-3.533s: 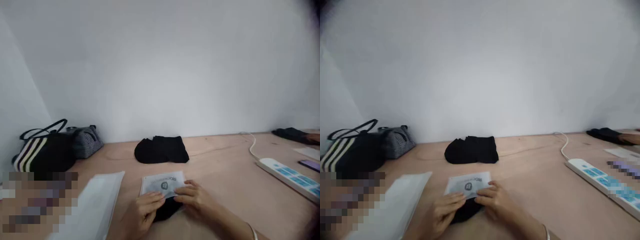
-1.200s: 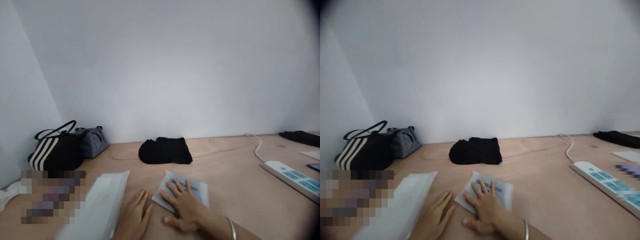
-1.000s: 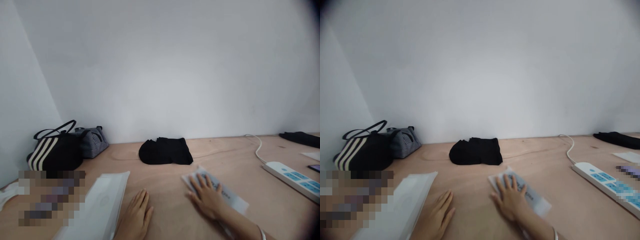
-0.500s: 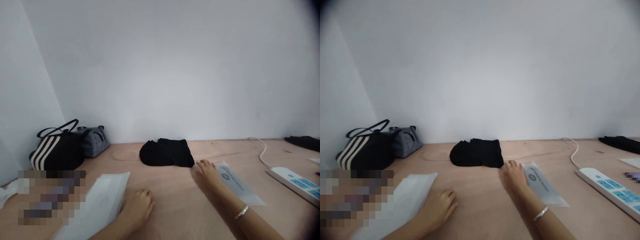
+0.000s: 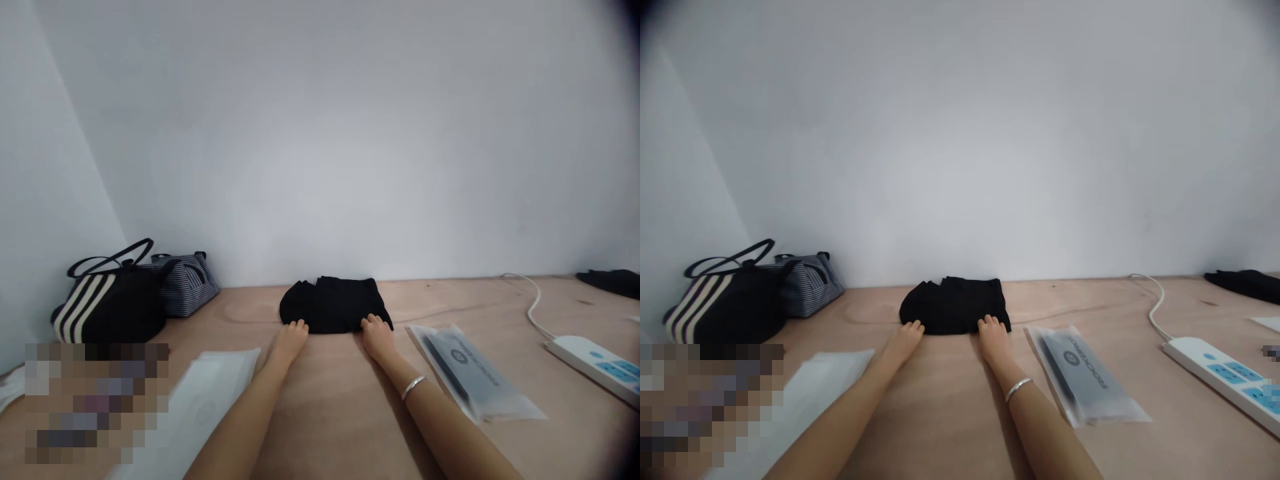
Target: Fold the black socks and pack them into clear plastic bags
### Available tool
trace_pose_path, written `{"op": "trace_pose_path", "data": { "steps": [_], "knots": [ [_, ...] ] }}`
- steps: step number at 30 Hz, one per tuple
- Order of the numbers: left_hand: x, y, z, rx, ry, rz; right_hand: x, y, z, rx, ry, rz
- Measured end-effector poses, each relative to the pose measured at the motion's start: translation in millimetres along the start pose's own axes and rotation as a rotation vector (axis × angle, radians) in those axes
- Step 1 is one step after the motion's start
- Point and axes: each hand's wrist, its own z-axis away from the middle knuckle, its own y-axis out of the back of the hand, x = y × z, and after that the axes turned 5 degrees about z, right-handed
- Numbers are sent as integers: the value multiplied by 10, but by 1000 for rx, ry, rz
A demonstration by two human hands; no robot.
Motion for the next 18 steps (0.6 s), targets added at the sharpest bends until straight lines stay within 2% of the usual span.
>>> {"op": "trace_pose_path", "data": {
  "steps": [3,5,9,11,12,13,15,17,18],
  "knots": [
    [31,137,25,-1,-28,-10,14,109,92,18,46,6],
    [55,286,140,-1,-65,-6,45,221,235,12,118,-2],
    [97,627,670,-35,-181,33,176,513,697,-53,323,-56],
    [125,759,987,-119,-270,93,247,671,923,-171,491,-192],
    [147,803,1121,-212,-298,209,271,742,1008,-234,556,-265],
    [176,828,1227,-240,-275,292,282,802,1068,-280,594,-334],
    [261,816,1343,-186,-214,414,263,866,1110,-293,567,-423],
    [379,720,1354,-81,-139,444,198,840,1083,-231,474,-451],
    [443,647,1340,-70,-103,443,159,795,1063,-205,439,-447]
  ]
}}
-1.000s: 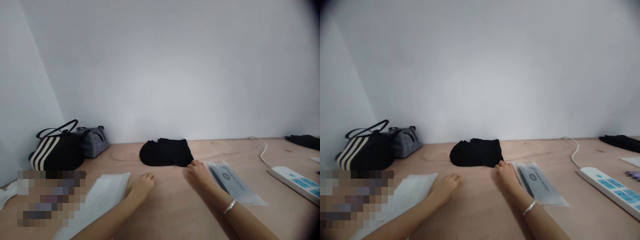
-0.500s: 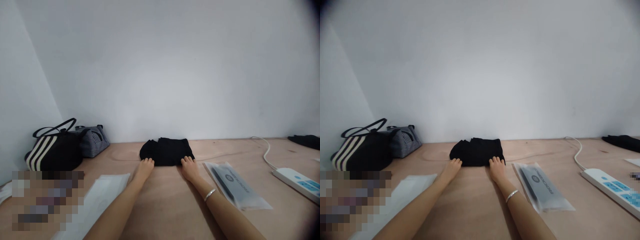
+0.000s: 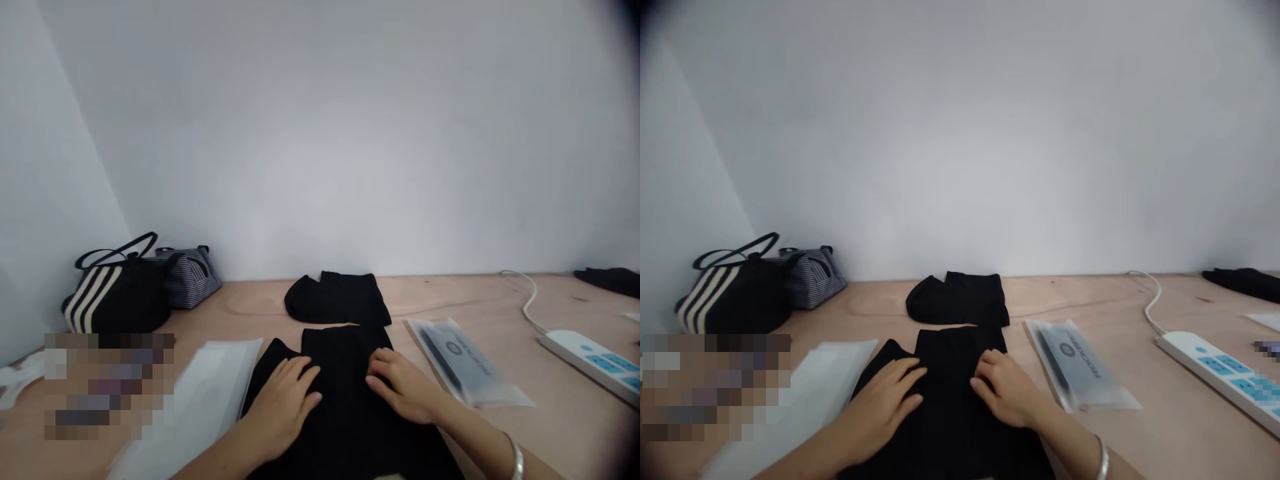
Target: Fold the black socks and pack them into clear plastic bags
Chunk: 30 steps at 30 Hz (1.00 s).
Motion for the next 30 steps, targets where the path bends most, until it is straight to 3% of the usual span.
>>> {"op": "trace_pose_path", "data": {
  "steps": [4,7,12,21,25,28,30],
  "knots": [
    [49,-379,-68,-98,136,-25,47,-280,-77,-81,-24,45],
    [50,-519,-31,-93,118,-35,91,-429,2,-118,-60,69],
    [50,-510,31,-69,68,-30,103,-477,145,-87,-84,75],
    [63,-487,29,-41,80,8,125,-428,141,-116,-88,46],
    [-243,-228,55,113,180,-13,126,-407,151,-123,-89,31],
    [-721,55,114,308,328,-142,135,-415,151,-123,-88,20],
    [-1085,217,171,312,549,-230,143,-425,150,-121,-85,12]
  ]
}}
